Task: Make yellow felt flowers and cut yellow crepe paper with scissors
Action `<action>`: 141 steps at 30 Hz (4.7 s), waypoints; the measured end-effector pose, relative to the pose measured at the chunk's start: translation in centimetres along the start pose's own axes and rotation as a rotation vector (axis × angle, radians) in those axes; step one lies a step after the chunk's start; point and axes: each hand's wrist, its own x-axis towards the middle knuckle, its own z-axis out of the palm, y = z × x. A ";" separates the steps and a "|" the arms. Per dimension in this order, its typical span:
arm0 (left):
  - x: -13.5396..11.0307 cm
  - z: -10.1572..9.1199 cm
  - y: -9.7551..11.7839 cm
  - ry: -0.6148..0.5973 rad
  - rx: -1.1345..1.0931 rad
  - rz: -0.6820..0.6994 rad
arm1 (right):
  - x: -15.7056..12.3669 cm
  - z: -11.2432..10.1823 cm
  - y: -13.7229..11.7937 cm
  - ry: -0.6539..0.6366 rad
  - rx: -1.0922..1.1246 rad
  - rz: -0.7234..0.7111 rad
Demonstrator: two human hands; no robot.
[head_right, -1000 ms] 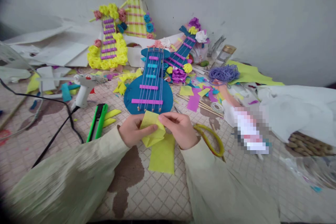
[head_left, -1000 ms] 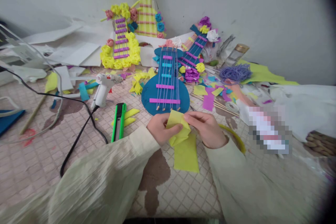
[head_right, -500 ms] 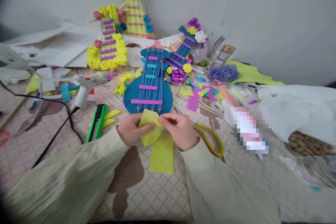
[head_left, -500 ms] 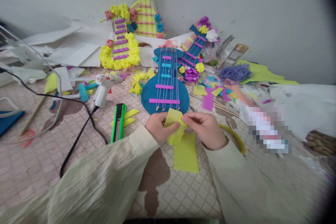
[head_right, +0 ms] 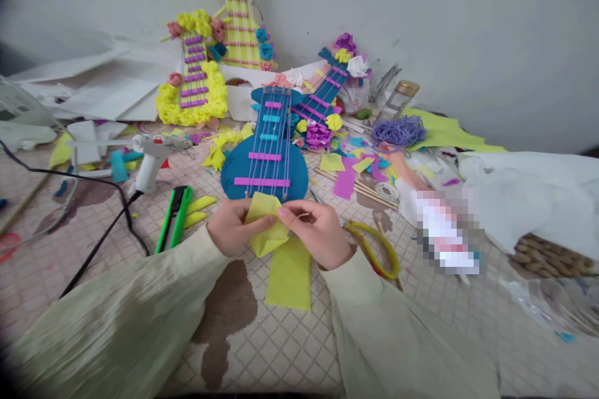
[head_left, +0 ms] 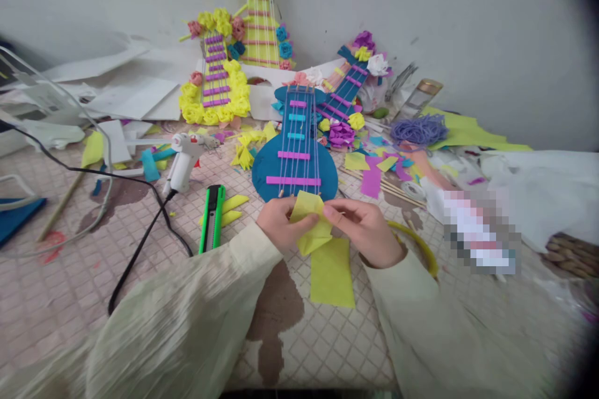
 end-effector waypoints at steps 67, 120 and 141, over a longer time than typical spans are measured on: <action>0.7 -0.1 -0.5 -0.035 -0.172 0.015 | 0.5 -0.2 0.7 -0.311 0.152 0.165; 0.6 -0.2 -0.3 0.007 -0.156 0.074 | 0.6 -0.5 0.7 -0.143 0.247 0.169; 0.0 -0.9 -0.9 -0.190 0.086 0.110 | -4.3 -0.7 1.6 0.066 -0.799 -0.874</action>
